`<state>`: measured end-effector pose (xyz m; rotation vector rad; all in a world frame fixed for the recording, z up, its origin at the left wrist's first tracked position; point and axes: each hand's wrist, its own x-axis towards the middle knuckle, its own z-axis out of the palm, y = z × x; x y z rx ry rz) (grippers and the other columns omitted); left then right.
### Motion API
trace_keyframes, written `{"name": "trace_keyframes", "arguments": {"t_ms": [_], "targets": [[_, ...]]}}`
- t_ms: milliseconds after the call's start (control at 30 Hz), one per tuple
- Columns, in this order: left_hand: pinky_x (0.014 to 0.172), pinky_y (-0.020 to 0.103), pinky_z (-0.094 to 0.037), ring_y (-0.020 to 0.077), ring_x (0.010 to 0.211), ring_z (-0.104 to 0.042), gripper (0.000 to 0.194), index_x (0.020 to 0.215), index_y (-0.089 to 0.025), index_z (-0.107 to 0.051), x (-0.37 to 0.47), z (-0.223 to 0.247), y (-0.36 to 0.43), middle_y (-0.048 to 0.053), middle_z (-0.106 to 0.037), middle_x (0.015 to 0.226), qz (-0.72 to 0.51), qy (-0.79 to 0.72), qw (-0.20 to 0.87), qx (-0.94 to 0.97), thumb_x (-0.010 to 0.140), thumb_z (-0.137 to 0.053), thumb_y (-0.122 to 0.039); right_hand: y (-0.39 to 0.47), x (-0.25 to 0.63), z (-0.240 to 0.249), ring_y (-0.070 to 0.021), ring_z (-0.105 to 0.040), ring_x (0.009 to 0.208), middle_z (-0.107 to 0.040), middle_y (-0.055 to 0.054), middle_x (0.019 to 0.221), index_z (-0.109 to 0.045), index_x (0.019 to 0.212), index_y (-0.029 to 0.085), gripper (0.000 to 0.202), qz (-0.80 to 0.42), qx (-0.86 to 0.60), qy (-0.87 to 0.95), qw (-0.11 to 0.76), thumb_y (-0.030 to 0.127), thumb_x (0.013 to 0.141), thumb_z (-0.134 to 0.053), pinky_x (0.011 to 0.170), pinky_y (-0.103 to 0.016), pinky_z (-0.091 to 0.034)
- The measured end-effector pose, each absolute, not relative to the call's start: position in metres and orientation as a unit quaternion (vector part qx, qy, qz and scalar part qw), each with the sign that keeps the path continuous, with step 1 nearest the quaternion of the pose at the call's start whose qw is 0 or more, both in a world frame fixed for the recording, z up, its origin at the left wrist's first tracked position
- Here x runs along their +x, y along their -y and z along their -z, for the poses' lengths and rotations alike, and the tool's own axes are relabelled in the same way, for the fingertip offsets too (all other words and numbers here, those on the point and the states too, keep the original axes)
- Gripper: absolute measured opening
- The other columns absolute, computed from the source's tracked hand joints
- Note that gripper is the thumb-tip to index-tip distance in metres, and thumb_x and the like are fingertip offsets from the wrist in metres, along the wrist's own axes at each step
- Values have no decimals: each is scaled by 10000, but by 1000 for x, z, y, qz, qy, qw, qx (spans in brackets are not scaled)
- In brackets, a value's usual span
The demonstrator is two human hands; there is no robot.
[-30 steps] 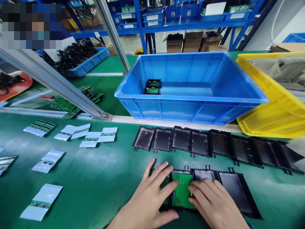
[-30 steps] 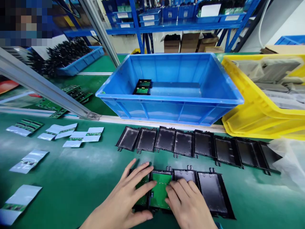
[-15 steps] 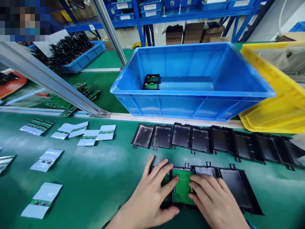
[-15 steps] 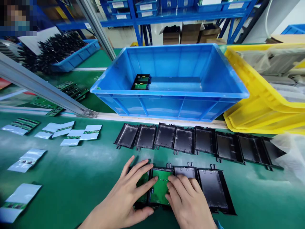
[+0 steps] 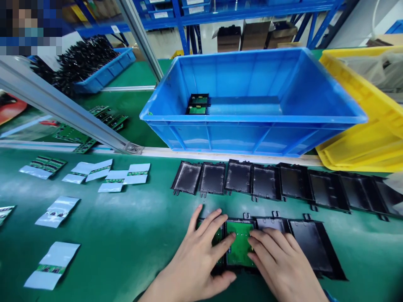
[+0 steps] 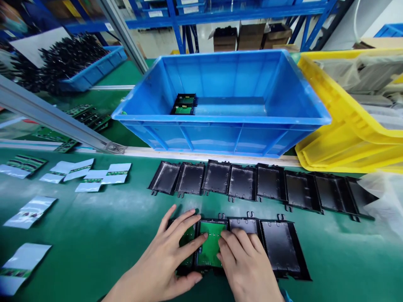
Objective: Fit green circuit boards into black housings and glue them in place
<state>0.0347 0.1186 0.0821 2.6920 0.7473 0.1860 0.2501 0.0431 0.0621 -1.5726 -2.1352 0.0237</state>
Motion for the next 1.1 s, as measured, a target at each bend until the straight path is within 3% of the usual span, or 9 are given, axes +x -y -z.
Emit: {"name": "trace_keyframes", "arguments": {"t_ms": [367, 600, 833, 1100], "targets": [[1147, 687, -273, 317, 1401, -426, 462, 1323, -245, -579, 36, -82, -118, 158, -552, 1394, -78, -265, 176, 945, 931, -516, -482, -43, 246, -59, -224, -556, 864, -730, -74, 947, -739, 928, 119, 471, 11, -570, 785, 242, 222, 1067, -301, 733, -357, -350], [1160, 674, -246, 326, 1395, -429, 460, 1320, -224, -581, 35, -82, -118, 164, -546, 1395, -82, -261, 168, 947, 912, -551, -435, -44, 245, -59, -226, -560, 857, -729, -83, 935, -741, 923, 110, 472, 15, -570, 786, 240, 220, 1064, -304, 729, -353, -351], [1196, 647, -101, 323, 1433, -364, 519, 1349, -232, -558, 34, -72, -113, 163, -532, 1403, -100, -267, 149, 947, 900, -538, -493, -42, 244, -60, -236, -558, 850, -727, -91, 912, -746, 901, 113, 481, 32, -574, 790, 215, 205, 1056, -301, 730, -367, -350], [1186, 675, -24, 379, 1417, -359, 599, 1320, -217, -571, 37, -69, -111, 168, -534, 1403, -89, -265, 107, 954, 837, -610, -569, -46, 241, -62, -233, -562, 855, -724, -93, 920, -744, 895, 110, 499, 28, -574, 797, 188, 177, 1045, -273, 737, -371, -358]]}}
